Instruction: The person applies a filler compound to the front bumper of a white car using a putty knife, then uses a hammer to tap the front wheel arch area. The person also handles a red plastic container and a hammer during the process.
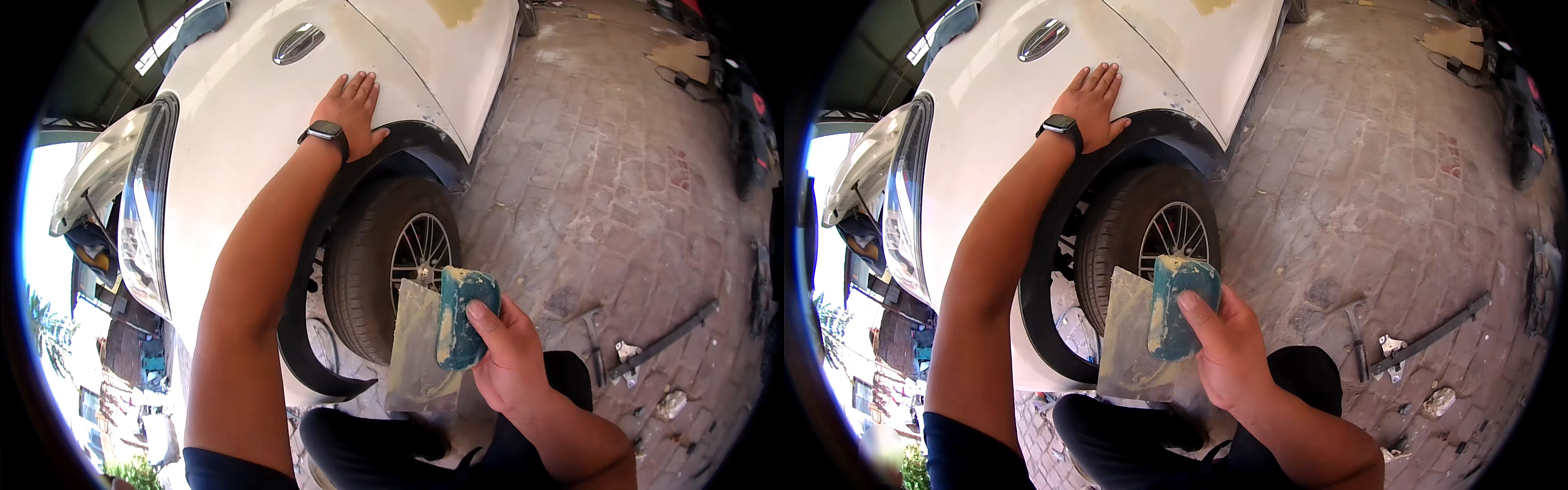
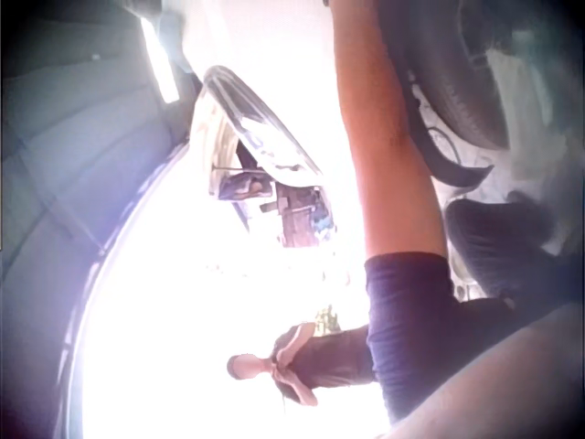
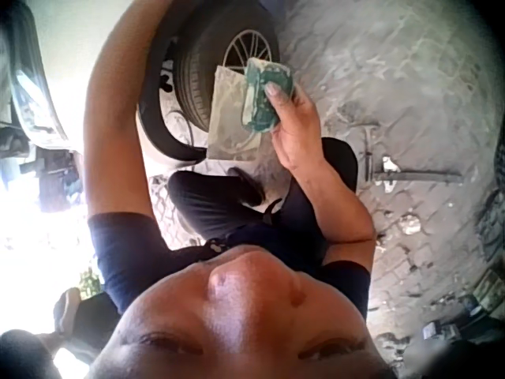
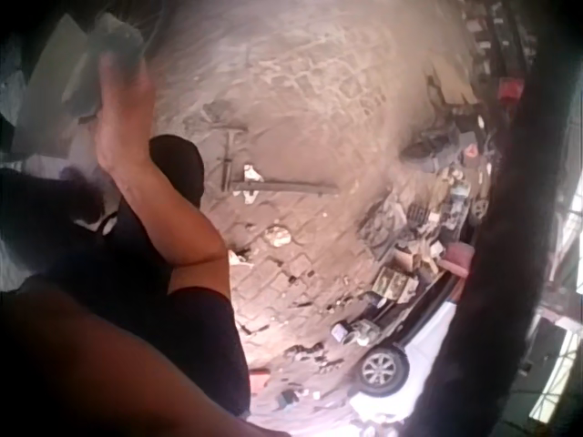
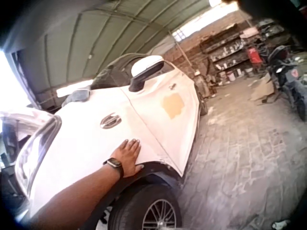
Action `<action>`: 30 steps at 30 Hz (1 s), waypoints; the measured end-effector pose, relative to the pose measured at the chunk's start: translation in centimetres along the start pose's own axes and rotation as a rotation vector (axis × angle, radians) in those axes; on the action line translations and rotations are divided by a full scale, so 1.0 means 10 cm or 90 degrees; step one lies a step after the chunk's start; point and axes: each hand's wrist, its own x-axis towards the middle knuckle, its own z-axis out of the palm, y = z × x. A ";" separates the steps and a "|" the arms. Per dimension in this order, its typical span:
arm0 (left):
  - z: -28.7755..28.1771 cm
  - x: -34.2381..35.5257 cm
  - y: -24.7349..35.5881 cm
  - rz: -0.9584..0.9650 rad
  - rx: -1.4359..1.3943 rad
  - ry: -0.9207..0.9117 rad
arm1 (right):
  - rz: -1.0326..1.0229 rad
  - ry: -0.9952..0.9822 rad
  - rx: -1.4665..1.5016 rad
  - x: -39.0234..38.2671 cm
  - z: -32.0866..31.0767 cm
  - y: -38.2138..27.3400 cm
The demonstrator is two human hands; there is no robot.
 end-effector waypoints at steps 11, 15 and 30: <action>-0.15 -0.60 -0.32 -0.050 -0.011 0.067 | -0.092 0.015 -0.020 0.06 -0.04 -0.07; -0.33 -1.46 -0.14 0.016 -0.090 0.059 | -0.097 0.023 -0.041 0.08 -0.03 0.09; -0.34 -4.21 0.60 0.008 -0.236 -0.107 | -0.229 0.168 -0.105 0.03 -0.18 0.41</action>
